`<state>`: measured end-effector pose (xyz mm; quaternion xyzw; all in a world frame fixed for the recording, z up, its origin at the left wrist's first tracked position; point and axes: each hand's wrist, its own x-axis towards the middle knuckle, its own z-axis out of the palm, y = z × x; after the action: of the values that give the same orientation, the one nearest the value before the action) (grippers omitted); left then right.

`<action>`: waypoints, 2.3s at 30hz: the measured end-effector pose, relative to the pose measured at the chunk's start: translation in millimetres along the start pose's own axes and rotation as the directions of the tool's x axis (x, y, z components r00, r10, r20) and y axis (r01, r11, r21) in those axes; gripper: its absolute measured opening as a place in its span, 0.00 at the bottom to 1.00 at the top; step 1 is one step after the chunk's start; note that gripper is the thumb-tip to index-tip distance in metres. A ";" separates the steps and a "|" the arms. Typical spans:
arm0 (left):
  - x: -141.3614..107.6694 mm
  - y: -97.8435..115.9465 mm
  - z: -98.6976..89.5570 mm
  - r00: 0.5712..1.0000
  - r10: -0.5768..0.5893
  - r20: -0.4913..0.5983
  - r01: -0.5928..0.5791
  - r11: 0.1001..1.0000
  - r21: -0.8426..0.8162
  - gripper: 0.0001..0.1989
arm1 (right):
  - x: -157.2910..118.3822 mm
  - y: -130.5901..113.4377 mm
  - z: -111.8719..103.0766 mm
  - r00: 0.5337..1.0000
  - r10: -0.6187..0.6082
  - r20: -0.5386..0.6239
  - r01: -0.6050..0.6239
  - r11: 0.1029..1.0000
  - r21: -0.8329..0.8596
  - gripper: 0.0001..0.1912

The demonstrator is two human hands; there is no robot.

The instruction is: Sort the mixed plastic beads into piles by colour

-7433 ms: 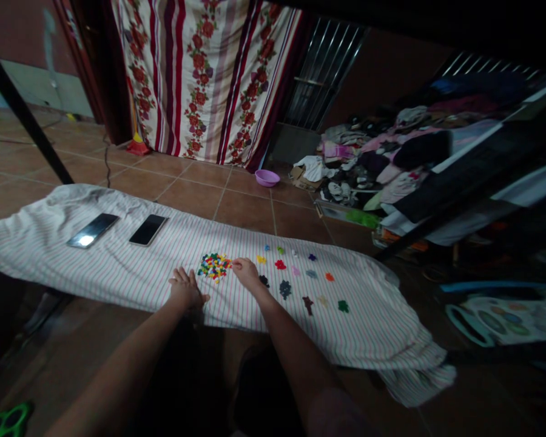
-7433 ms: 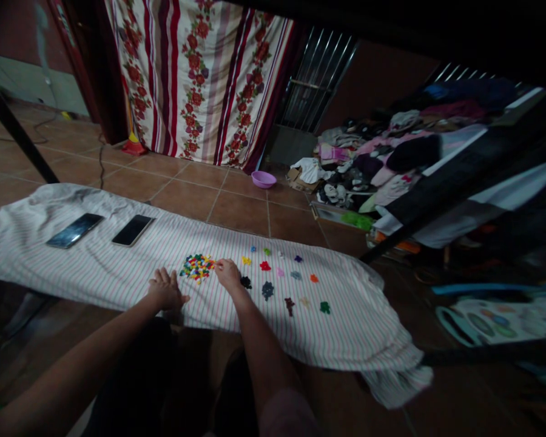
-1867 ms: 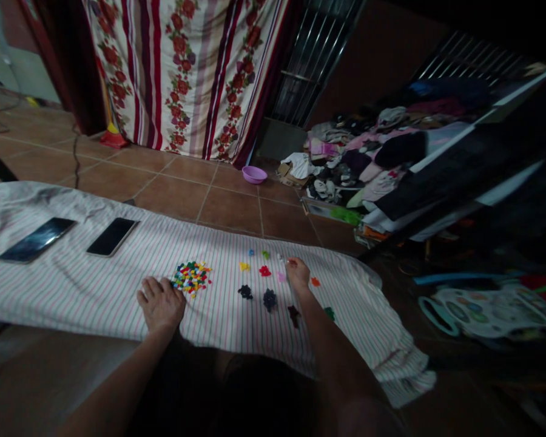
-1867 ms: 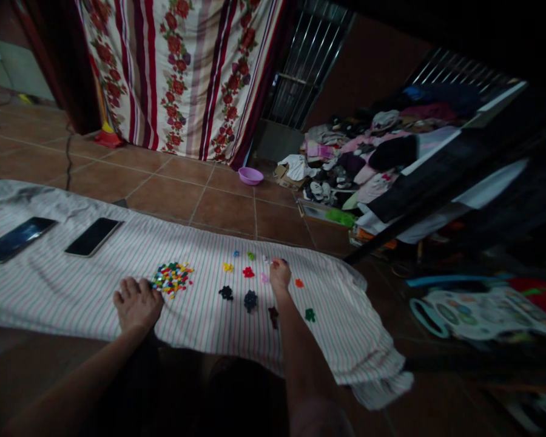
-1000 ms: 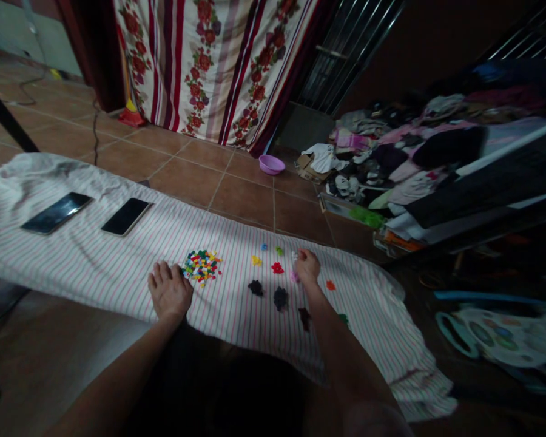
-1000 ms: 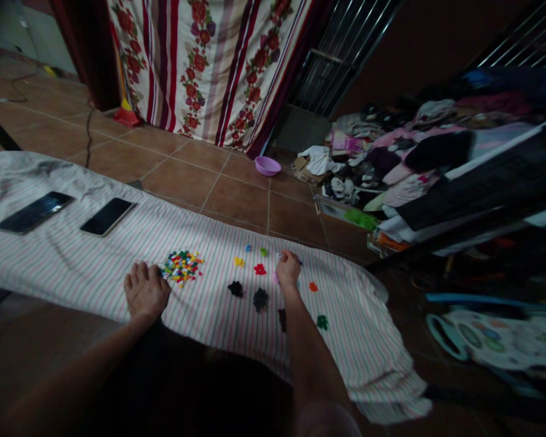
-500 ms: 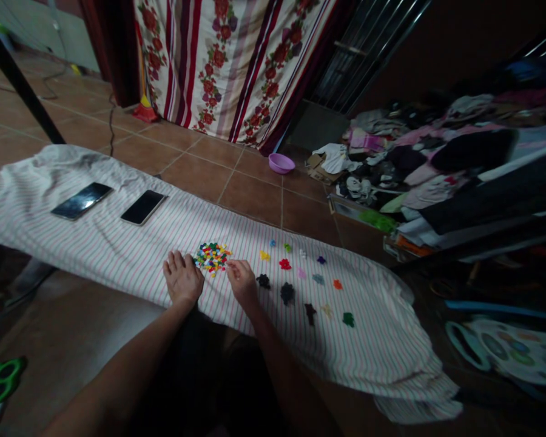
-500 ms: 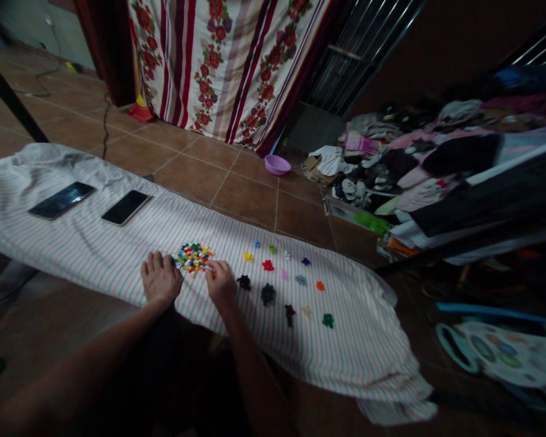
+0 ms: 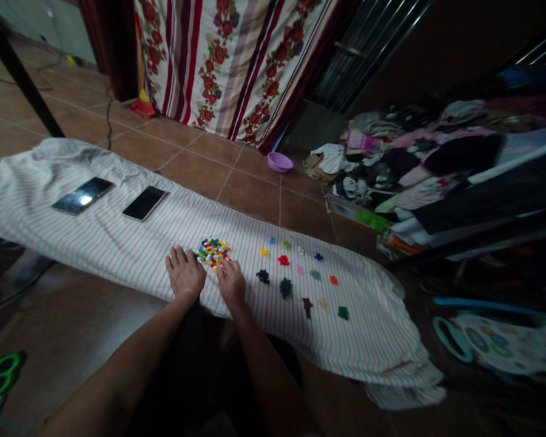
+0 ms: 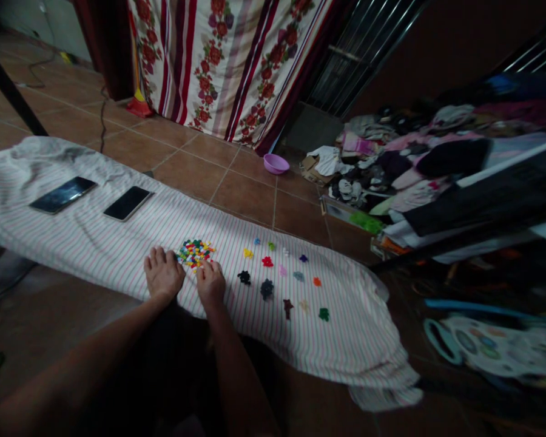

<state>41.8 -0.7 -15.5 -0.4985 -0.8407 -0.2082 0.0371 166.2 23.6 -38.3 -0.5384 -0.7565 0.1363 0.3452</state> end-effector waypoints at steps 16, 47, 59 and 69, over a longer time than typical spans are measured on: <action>-2.2 -0.4 -4.7 1.000 0.021 -0.012 -0.022 0.998 -0.063 0.20 | 1.5 -4.3 -6.6 0.998 0.055 0.002 -0.055 0.998 0.002 0.08; -4.6 1.3 -8.0 0.998 0.044 -0.051 -0.046 0.998 -0.032 0.22 | -22.9 28.4 -91.3 0.978 0.165 -0.127 -0.150 0.982 0.116 0.11; -5.0 2.8 -8.9 0.998 0.038 -0.049 -0.039 0.999 -0.018 0.22 | -33.7 139.0 -179.1 0.837 0.361 -0.412 -0.371 0.927 0.059 0.17; -5.9 5.9 -10.9 0.996 0.045 -0.075 -0.046 0.999 -0.005 0.22 | -17.5 225.4 -226.7 0.710 0.528 -0.465 -0.592 0.806 0.010 0.19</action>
<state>48.2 -7.3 -5.3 -0.5096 -0.8264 -0.2288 0.0714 483.4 56.6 -10.9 -0.7816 -0.4646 0.0542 0.4127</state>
